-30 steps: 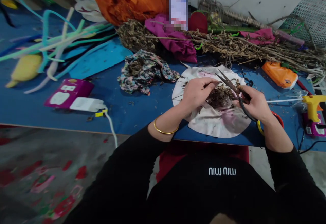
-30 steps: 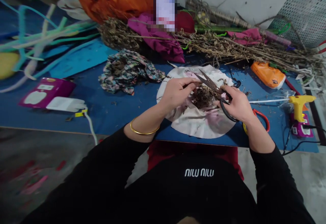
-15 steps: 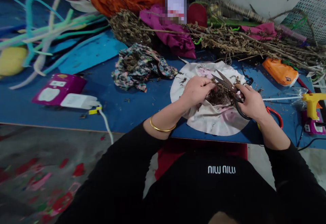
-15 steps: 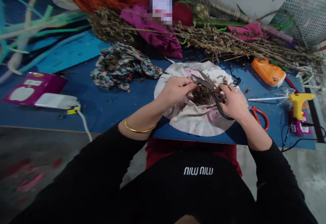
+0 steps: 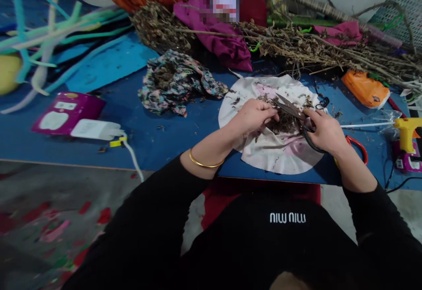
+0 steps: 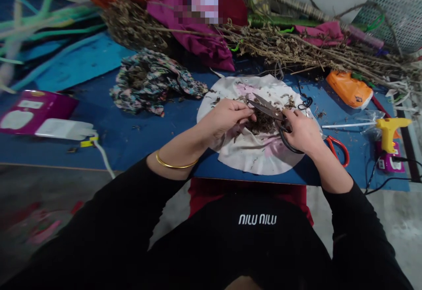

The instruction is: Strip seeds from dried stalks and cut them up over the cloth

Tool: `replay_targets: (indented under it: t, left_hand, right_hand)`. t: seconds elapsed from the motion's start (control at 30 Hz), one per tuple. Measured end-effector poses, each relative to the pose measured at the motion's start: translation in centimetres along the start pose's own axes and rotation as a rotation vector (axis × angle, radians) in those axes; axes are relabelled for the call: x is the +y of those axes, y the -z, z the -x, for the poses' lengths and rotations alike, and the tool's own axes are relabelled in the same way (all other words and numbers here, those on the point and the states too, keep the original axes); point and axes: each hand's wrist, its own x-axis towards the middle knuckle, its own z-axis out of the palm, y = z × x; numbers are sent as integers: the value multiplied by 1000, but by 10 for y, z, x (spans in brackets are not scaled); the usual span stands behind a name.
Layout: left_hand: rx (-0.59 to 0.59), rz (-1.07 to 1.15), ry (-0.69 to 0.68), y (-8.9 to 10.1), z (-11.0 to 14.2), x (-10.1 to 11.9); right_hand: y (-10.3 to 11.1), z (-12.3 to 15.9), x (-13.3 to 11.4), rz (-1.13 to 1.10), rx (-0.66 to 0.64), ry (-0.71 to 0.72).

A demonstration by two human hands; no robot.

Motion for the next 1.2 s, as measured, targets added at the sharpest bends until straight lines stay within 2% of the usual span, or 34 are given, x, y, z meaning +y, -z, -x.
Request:
replay_targets:
  t: [0.3,0.63,0.93,1.2]
  left_hand:
    - [-40,17,54,-2,-5,-2]
    - [-34,4,91,3,-6,-3]
    - [-13,-14,18,5,-12,-7]
    - [-43,53,103,1,-8,-2]
  right_hand:
    - [-1,1,-2,55,-19,-10]
    - [-7,-3,3,-19,-7,-18]
    - [-2,0,1,-109,15,-17]
    - [-3,-1,1,-103,-20,2]
